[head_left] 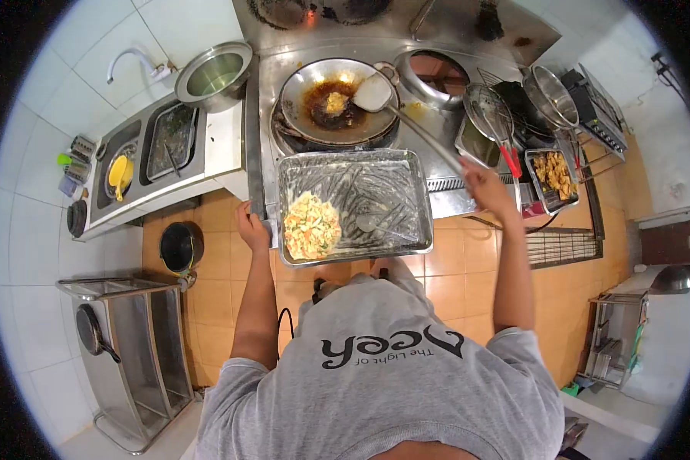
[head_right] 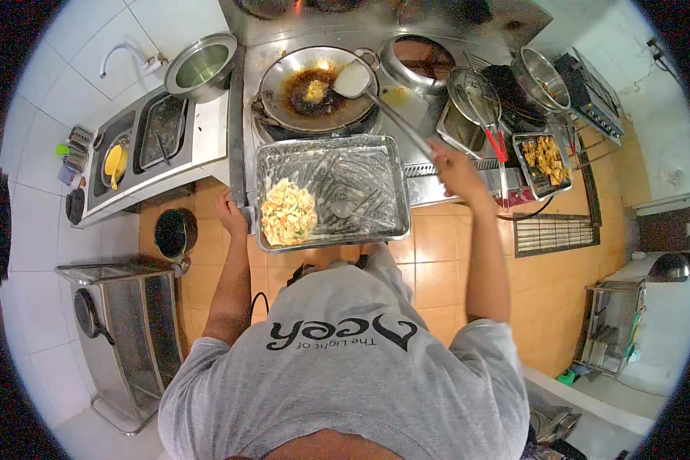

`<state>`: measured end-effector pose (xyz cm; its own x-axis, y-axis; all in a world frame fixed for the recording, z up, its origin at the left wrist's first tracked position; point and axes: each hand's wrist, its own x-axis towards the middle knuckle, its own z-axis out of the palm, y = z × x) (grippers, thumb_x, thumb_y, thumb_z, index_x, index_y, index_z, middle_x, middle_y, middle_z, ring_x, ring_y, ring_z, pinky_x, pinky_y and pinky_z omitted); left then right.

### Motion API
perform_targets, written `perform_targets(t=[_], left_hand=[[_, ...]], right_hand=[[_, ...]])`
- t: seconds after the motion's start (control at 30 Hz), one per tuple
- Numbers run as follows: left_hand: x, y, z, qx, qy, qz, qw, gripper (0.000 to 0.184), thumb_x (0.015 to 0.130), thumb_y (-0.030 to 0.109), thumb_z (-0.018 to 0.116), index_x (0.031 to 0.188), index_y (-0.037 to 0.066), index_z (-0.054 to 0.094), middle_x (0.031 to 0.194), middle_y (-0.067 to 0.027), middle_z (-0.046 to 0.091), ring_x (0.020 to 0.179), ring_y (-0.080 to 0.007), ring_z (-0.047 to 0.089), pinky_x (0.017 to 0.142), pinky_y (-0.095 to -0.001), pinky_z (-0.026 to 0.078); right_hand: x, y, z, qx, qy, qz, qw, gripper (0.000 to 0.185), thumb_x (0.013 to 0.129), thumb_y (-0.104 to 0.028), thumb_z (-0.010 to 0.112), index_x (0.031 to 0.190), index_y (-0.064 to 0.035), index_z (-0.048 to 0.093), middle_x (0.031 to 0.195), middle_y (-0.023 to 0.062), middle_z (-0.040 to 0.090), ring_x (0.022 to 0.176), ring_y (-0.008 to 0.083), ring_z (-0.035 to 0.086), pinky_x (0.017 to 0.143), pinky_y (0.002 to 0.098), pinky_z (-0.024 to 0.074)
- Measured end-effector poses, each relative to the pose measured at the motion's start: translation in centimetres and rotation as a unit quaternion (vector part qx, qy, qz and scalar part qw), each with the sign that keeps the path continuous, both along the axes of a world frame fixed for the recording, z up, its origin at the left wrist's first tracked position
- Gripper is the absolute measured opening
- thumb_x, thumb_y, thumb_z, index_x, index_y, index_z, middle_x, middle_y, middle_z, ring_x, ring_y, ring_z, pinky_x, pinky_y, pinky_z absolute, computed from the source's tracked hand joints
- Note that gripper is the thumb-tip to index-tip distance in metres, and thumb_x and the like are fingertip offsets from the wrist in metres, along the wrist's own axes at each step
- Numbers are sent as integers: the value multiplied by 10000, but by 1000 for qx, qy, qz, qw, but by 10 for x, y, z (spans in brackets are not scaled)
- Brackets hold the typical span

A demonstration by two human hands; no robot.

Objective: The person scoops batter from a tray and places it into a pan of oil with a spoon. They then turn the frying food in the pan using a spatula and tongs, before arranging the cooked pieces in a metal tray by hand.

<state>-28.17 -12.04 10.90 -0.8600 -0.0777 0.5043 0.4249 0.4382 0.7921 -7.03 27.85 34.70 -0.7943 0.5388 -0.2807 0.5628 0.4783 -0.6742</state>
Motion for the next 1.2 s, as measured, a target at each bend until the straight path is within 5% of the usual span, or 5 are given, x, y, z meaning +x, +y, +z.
perform_targets(t=[0.33, 0.77, 0.87, 1.1, 1.2], left_hand=[[4, 2, -6, -13, -28, -6, 1000, 201, 840, 92, 456, 989, -12, 543, 903, -142, 564, 850, -264, 527, 775, -337, 401], [7, -30, -38, 24, -98, 310, 945, 345, 910, 242, 427, 983, -73, 549, 998, -212, 552, 896, -324, 522, 836, -398, 393], [48, -36, -58, 114, -173, 389, 897, 317, 885, 260, 452, 1017, -14, 539, 1042, -163, 532, 933, -304, 511, 841, -413, 387], [213, 3, -128, 293, -490, 340, 747, 325, 827, 303, 508, 1097, 123, 518, 1144, -50, 485, 1020, -259, 485, 852, -448, 374], [279, 49, -150, 286, -668, 226, 649, 359, 802, 321, 532, 1131, 182, 508, 1188, -1, 466, 1058, -239, 475, 856, -463, 368]], right_hand=[[-11, -61, -84, -214, 85, -102, 968, 514, 901, -394, 435, 1360, -193, 317, 676, 24, 540, 465, 114, 464, 408, 266, 435], [-5, 23, -109, -505, 108, 99, 851, 762, 878, -499, 434, 1411, -115, 48, 1292, 146, 404, 782, 199, 606, 738, 371, 509], [2, 49, -116, -472, 94, 110, 870, 767, 870, -555, 393, 1412, -122, 65, 1313, 102, 369, 862, 195, 580, 787, 355, 484], [91, 241, -125, -342, 312, 30, 886, 302, 860, -152, 542, 1139, -36, 551, 904, 34, 594, 791, 111, 573, 650, 255, 488], [140, 369, -158, 169, 287, -148, 931, 270, 753, -140, 654, 1007, -58, 608, 827, 95, 613, 625, 195, 549, 582, 319, 460]])
